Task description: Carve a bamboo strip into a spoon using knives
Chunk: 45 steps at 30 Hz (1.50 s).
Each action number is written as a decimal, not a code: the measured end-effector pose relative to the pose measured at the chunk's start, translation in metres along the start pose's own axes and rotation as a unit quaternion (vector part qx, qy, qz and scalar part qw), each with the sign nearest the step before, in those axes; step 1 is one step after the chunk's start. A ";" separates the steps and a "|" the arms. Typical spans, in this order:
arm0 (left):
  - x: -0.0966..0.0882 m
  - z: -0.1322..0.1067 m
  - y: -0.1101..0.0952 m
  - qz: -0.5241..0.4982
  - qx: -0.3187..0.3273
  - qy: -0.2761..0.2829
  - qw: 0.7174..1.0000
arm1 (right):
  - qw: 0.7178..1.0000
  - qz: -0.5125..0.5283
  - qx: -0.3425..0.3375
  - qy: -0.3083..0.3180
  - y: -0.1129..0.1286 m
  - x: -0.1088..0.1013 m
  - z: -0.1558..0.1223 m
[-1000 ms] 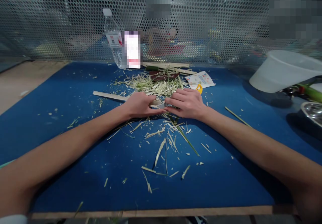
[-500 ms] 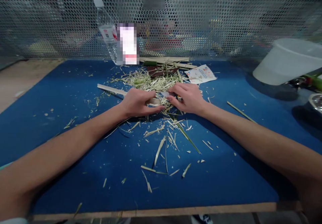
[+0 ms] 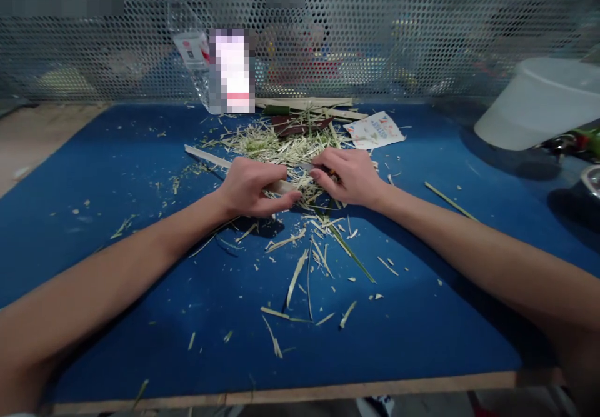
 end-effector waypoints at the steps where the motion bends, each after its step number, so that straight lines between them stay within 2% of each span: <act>1: -0.002 0.000 0.000 0.000 0.003 -0.011 1.000 | 1.000 0.001 -0.001 0.002 0.000 0.000 0.000; 12: -0.012 0.000 -0.011 -0.057 0.125 -0.097 0.986 | 1.000 0.013 -0.018 -0.012 -0.001 0.001 -0.001; 32: -0.010 0.000 -0.014 -0.064 0.132 -0.083 0.986 | 0.999 0.011 -0.030 -0.019 0.002 0.000 -0.001; 37: -0.004 -0.002 -0.007 -0.058 0.083 -0.056 0.993 | 0.999 0.002 -0.036 -0.010 0.003 0.002 -0.002; 45: 0.020 0.000 0.006 -0.051 -0.060 0.093 0.993 | 0.986 -0.099 -0.126 0.042 0.015 -0.001 0.003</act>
Point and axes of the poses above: each hand's wrist, its own z-axis towards the middle knuckle, its own x-axis out of the palm, y = z × x, the point moved 7 cm from there along z, towards the middle knuckle, and after that the axes turned 14 degrees about x, right-handed, at the moved point
